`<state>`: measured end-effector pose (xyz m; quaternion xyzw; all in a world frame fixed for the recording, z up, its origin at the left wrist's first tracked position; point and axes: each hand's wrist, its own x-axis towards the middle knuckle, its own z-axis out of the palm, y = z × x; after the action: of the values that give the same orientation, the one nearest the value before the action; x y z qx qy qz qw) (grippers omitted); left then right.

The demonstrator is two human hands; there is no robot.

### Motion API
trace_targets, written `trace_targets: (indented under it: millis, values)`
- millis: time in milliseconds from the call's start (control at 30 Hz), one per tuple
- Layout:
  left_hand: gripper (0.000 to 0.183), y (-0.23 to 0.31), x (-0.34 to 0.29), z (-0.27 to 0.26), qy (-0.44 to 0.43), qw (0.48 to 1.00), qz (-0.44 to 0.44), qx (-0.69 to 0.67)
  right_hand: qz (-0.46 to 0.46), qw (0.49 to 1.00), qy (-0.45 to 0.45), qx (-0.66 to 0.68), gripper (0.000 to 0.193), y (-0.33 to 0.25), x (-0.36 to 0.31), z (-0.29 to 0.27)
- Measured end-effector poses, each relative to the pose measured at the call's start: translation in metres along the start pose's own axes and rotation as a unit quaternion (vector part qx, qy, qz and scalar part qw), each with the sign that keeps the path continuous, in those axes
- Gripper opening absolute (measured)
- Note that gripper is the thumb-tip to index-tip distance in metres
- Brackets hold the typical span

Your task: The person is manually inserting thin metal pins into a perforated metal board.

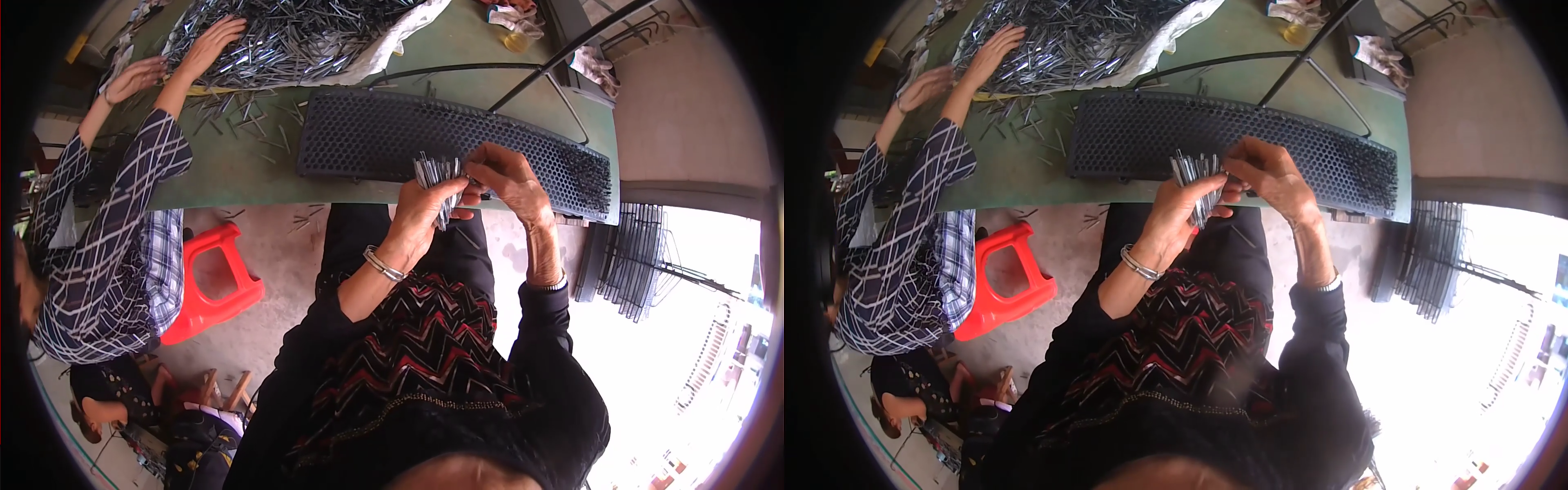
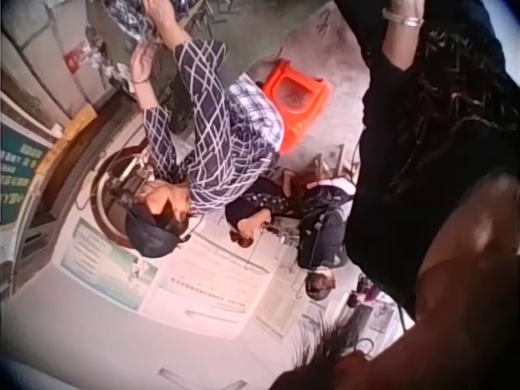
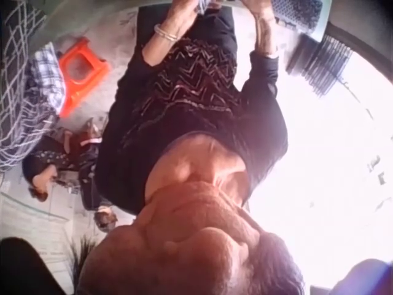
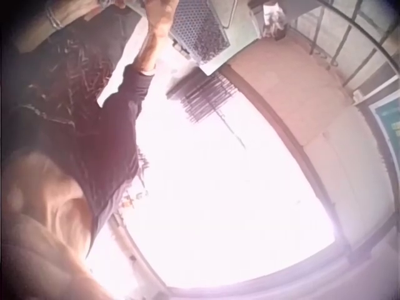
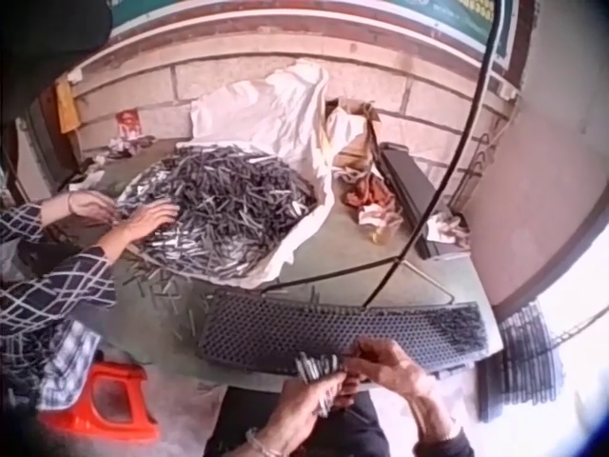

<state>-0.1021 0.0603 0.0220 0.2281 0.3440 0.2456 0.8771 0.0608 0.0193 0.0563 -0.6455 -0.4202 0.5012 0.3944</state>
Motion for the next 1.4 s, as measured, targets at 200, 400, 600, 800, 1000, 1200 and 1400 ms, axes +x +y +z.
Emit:
trace_targets:
  millis: [200, 400, 600, 800, 1000, 1200, 1400]
  values:
    - [0.024, -0.008, -0.002, 0.001, -0.003, 1.0, 0.005, -0.03, -0.068, 0.99, 0.114, 0.045, 0.011, 0.003, -0.01, -0.01]
    - [0.033, -0.015, -0.007, 0.012, -0.018, 0.999, -0.032, -0.039, -0.164, 0.922, 0.342, -0.073, 0.01, 0.008, 0.006, -0.026]
    - [0.033, -0.022, -0.003, 0.015, -0.044, 0.994, -0.062, -0.073, -0.202, 0.892, 0.367, -0.171, 0.008, 0.029, 0.026, -0.036]
    - [0.029, -0.021, -0.006, 0.015, -0.013, 0.997, -0.065, -0.051, -0.2, 0.892, 0.344, -0.216, 0.007, 0.023, 0.024, -0.043]
    - [0.02, -0.023, -0.007, 0.01, -0.015, 0.998, -0.055, -0.016, -0.217, 0.883, 0.323, -0.264, 0.006, 0.026, 0.024, -0.044]
    - [0.018, -0.02, -0.01, 0.017, 0.016, 0.998, -0.057, -0.003, -0.261, 0.817, 0.342, -0.384, 0.012, 0.029, 0.025, -0.043]
    - [0.02, -0.024, -0.01, 0.018, 0.008, 0.999, -0.04, -0.002, -0.21, 0.813, 0.387, -0.381, 0.013, 0.027, 0.022, -0.035]
